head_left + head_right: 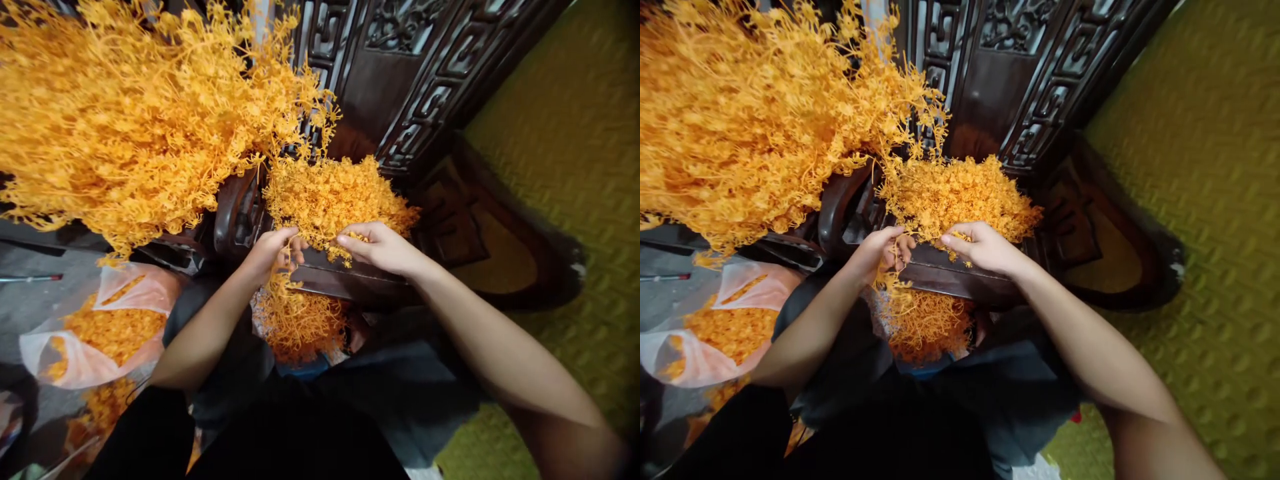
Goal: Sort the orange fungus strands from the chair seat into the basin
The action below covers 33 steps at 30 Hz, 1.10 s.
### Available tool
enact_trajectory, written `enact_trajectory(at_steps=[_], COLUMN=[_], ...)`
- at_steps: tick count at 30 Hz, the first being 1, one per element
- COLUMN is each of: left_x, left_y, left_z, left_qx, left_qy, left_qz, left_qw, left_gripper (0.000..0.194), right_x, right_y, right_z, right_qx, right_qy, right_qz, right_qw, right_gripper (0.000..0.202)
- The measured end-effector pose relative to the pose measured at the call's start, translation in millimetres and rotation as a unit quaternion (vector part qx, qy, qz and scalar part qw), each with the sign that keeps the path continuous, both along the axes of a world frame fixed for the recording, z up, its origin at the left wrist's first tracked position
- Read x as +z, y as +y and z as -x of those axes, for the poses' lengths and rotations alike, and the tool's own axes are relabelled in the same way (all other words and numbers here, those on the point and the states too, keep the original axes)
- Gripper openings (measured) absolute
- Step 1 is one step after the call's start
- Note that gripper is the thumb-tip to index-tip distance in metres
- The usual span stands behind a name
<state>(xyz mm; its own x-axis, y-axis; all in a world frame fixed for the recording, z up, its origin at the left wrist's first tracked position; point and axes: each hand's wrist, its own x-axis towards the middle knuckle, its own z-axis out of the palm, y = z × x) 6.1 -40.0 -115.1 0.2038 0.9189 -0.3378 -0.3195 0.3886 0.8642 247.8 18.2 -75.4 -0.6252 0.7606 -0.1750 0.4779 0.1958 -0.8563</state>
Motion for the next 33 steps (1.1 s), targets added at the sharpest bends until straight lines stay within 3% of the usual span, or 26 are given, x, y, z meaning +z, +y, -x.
enact_trajectory(at_steps=[3,6,11,17,21,26,30,33], left_x=[-3.0,-9.9,-20.3,-26.9,-27.0,-20.0,-15.2,-15.1], left_y=[1.4,3.3,8.9,13.8,17.1,15.5,11.4,10.6], left_z=[-9.1,-18.9,-26.3,-34.4,-43.1,-48.9,-51.7,-55.1], left_qx=[0.001,-0.010,-0.046,0.080,0.128,0.082,0.062,0.087], left_qy=[0.069,0.090,0.060,0.015,-0.010,0.005,-0.020,-0.036], left_qz=[-0.002,-0.031,-0.109,-0.156,-0.144,-0.109,-0.084,-0.075], left_qw=[0.998,0.995,0.991,0.984,0.981,0.991,0.994,0.993], left_gripper=[0.047,0.057,0.036,0.035,0.046,0.053,0.060,0.056], right_x=[-0.2,-1.2,0.5,-7.9,-8.8,6.7,17.6,19.8], right_y=[-6.3,-8.8,-9.2,-18.5,-22.8,-24.2,-27.5,-29.4], right_z=[-1.0,3.3,9.9,16.1,20.9,20.5,20.2,25.7], right_qx=[-0.020,0.008,0.050,-0.049,-0.080,-0.098,-0.045,0.000], right_qy=[0.001,0.008,-0.011,-0.057,-0.057,-0.095,-0.195,-0.241], right_qz=[0.080,0.113,0.104,0.143,0.126,0.035,0.018,0.019], right_qw=[0.997,0.994,0.993,0.987,0.987,0.990,0.980,0.970], right_gripper=[0.057,0.056,0.058,0.062,0.066,0.064,0.057,0.050])
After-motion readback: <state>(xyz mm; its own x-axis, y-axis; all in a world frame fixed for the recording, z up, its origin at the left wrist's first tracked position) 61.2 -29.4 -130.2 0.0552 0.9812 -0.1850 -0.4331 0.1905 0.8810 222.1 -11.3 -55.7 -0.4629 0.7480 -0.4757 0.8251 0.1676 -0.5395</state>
